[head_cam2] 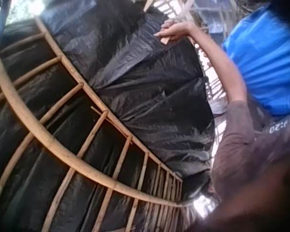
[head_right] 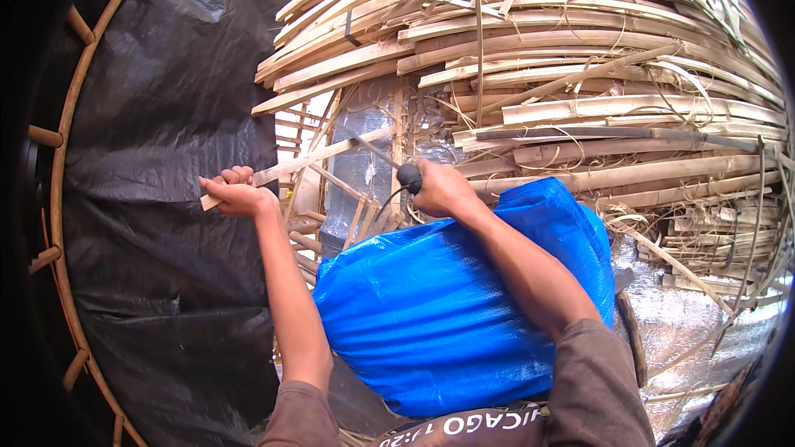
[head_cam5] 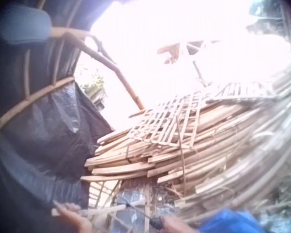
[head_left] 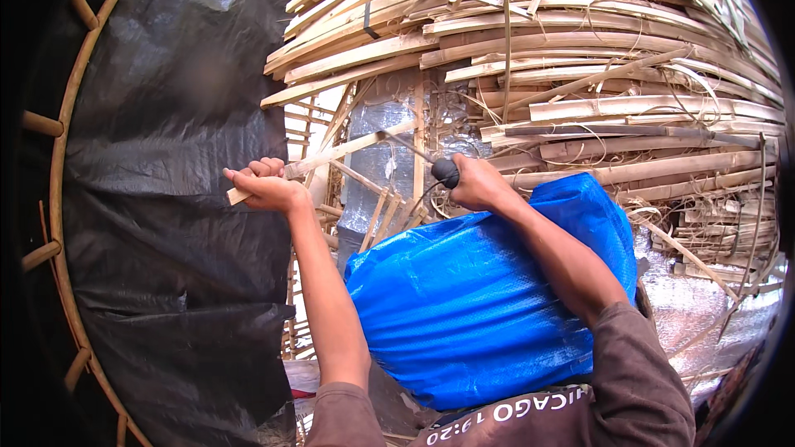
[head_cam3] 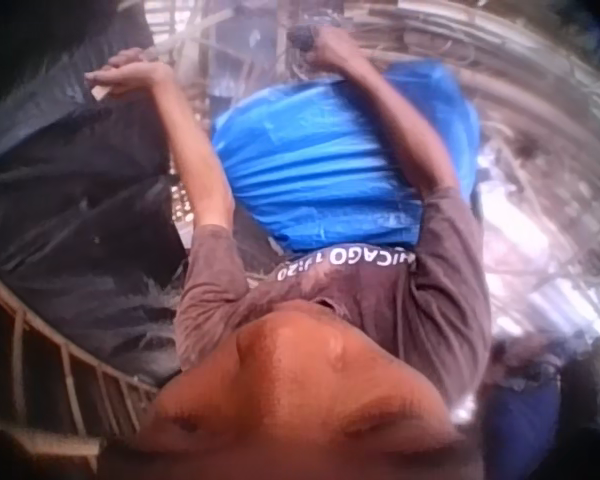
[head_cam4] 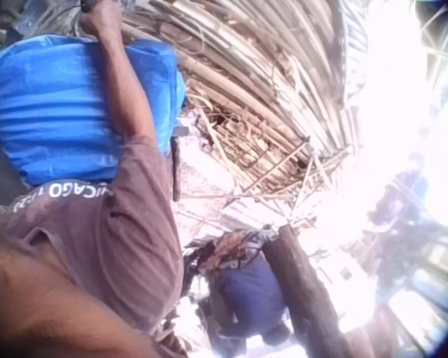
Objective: The person shaves a thin strip of bamboo by hand using a knife, pulling the blade along the surface of the strip.
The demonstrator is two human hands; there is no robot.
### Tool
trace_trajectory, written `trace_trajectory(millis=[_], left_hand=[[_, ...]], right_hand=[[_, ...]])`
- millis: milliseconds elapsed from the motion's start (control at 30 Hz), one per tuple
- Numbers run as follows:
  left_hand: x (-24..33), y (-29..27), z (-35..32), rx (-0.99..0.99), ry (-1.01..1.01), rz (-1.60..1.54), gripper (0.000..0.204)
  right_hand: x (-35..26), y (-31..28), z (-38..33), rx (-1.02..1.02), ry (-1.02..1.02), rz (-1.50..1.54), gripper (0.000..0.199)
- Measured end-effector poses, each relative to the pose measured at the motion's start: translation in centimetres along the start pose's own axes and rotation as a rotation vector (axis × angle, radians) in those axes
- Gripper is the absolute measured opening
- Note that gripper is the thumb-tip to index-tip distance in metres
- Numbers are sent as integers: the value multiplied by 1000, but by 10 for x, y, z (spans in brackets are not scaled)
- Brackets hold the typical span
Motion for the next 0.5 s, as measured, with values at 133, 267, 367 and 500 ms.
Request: trace_trajectory(millis=[133,267,367,500], left_hand=[[6,19,-11,-71,28,-26,53],[6,24,-17,-56,41,-30,53],[4,17,-17,-6,36,-27,53],[3,8,-17,7,30,-3,53]], right_hand=[[-70,7,-14,-36,-232,205,33],[-69,15,-14,-5,-271,275,35],[-59,19,-12,37,-264,187,37],[-61,18,-14,55,-240,140,36]])
Point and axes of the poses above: each hand's wrist, its own z-axis towards the middle knuckle, its own y-axis out of the palm, x = y × z, the point moved 6 cm from there along z, towards the middle knuckle, and after that the axes turned 4 degrees about z, right-handed, at the moved point
